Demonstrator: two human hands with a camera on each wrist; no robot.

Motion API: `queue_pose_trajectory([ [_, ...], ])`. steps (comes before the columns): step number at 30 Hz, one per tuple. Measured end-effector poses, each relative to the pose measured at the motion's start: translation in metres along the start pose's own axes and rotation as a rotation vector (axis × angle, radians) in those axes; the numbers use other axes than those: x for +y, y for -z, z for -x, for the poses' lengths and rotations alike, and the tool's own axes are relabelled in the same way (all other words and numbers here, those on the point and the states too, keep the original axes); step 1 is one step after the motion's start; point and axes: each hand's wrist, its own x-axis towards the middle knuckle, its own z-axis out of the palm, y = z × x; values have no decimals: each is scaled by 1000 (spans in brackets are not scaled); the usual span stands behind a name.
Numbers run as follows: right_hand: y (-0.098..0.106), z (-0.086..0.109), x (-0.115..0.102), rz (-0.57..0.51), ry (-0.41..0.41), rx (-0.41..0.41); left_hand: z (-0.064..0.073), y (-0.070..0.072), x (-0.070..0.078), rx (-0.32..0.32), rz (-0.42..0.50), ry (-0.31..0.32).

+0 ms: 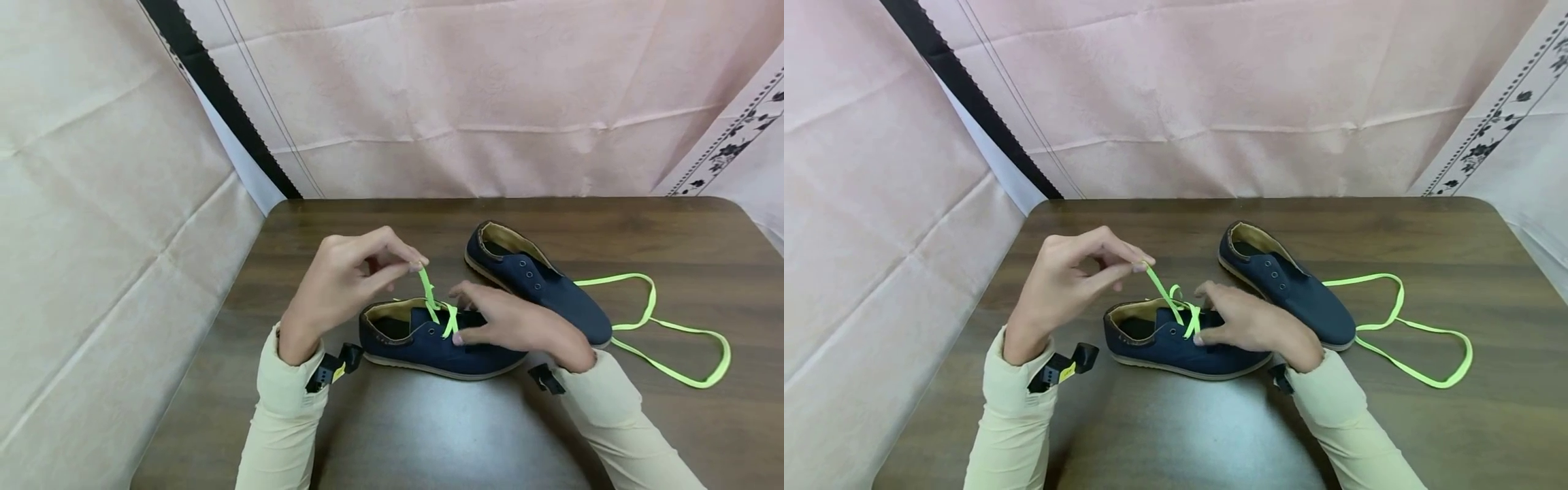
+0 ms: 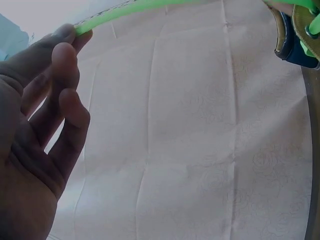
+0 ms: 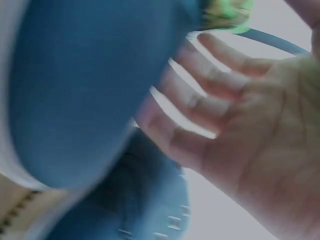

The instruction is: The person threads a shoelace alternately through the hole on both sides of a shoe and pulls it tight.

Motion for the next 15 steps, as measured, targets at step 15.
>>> queue_pose_trajectory([
  [15, -20, -4, -44, -676, 134, -3, 0, -2, 3, -14, -30, -66],
])
